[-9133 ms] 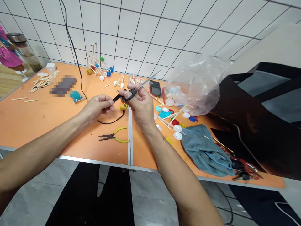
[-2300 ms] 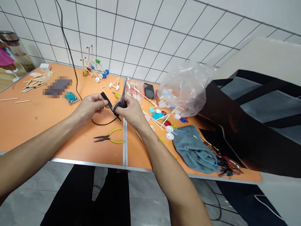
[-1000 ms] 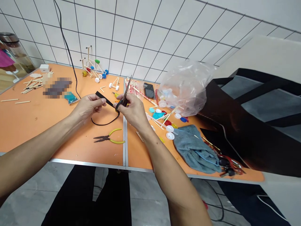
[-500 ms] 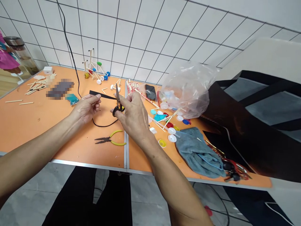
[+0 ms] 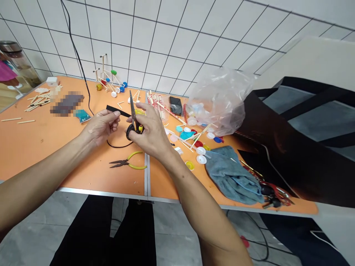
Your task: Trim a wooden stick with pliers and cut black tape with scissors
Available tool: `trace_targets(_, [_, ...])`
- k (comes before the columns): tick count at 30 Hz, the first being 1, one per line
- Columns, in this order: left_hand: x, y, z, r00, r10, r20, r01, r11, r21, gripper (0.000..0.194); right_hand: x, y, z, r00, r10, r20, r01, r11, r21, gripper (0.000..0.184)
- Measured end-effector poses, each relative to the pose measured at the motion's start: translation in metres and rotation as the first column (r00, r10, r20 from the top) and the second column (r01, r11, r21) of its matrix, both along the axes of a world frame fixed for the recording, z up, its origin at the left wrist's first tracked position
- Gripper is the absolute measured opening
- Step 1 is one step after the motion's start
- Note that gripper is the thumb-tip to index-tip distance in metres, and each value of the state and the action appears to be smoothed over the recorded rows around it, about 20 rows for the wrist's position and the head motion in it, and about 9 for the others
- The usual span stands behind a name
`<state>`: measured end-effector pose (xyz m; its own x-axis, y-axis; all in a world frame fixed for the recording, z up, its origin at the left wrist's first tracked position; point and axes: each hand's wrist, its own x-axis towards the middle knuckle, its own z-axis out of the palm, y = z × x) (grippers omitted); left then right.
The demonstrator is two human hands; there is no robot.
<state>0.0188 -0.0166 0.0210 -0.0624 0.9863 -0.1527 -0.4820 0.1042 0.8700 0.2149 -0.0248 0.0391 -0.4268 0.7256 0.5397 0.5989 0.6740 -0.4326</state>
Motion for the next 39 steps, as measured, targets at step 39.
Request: trace_targets(39, [-0.008, 0.005, 0.000, 0.991, 0.085, -0.102, -0.081, 0.996, 0.046, 0.021, 0.021, 0.020, 0.004, 0.977, -0.137, -0.165, 0.113, 0.983, -0.147, 0.050])
